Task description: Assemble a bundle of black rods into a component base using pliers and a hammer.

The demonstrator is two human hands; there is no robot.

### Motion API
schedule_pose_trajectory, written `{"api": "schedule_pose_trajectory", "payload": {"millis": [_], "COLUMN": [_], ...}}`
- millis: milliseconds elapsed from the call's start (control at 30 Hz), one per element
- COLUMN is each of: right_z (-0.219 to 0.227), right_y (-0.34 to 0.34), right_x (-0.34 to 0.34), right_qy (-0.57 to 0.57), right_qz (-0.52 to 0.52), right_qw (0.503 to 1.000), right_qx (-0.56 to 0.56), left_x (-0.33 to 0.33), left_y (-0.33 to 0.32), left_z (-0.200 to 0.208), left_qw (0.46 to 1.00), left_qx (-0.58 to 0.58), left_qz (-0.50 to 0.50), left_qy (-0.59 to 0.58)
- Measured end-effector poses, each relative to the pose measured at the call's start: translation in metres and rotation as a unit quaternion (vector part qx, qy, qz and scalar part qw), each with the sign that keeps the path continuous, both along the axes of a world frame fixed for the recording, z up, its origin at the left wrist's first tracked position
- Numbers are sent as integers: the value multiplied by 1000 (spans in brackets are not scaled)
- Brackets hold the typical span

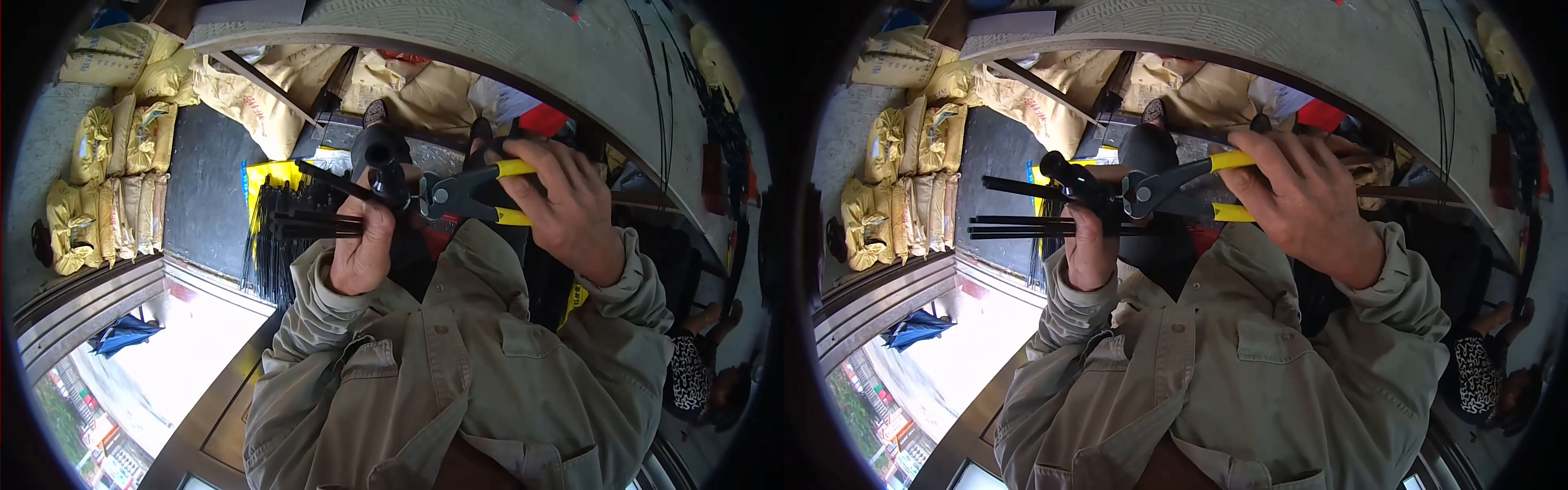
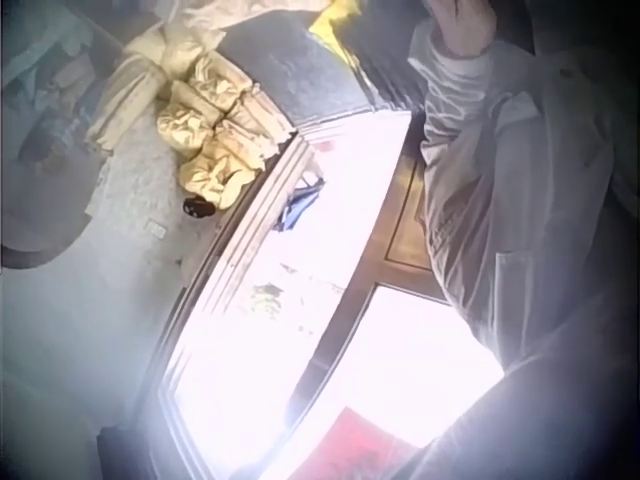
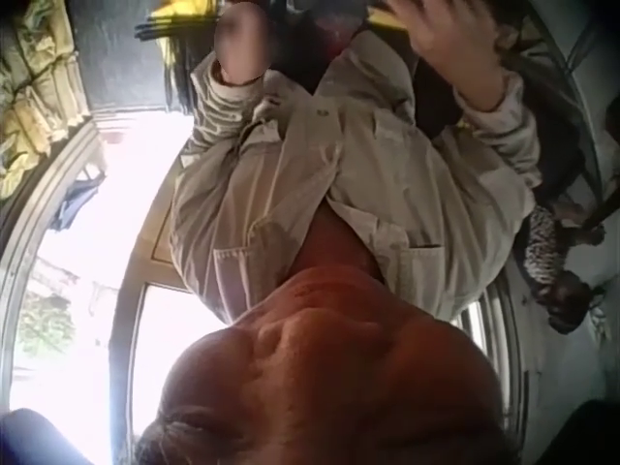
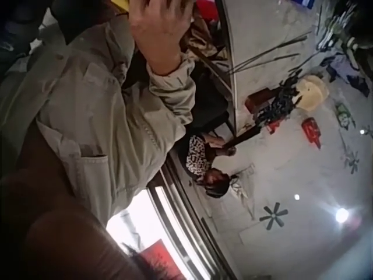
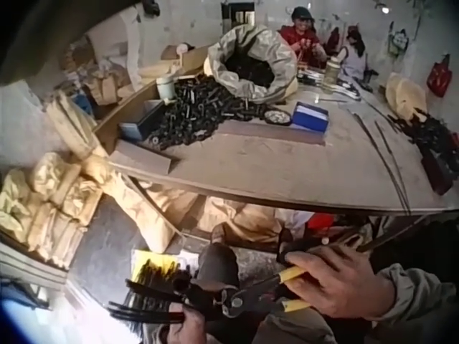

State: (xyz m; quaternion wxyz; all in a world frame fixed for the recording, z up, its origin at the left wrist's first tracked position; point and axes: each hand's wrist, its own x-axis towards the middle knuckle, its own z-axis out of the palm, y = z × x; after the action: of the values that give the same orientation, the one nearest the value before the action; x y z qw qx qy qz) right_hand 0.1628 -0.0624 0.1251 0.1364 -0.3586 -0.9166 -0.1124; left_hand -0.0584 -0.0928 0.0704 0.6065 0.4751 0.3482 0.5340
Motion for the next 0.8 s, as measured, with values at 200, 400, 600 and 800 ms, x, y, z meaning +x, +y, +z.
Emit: {"api": "schedule_pose_trajectory", "payload": {"millis": [200, 400, 600, 800], "right_z": [6, 23, 2, -7], "right_y": [5, 2, 5, 7], "right_x": [2, 7, 7, -3], "right_qy": [-26, -127, -68, 69], "right_qz": [-14, 1, 40, 88], "right_qw": [993, 987, 990, 974], "right_qx": [117, 97, -115, -198], "left_x": [3, 15, 7, -8], "left_y": [1, 1, -4, -1], "left_z": [5, 10, 5, -3], "left_qw": [1000, 994, 989, 998], "left_qx": [-19, -29, -9, -12], "left_qz": [-7, 57, 37, -4], "left_qy": [-10, 91, 140, 60]}}
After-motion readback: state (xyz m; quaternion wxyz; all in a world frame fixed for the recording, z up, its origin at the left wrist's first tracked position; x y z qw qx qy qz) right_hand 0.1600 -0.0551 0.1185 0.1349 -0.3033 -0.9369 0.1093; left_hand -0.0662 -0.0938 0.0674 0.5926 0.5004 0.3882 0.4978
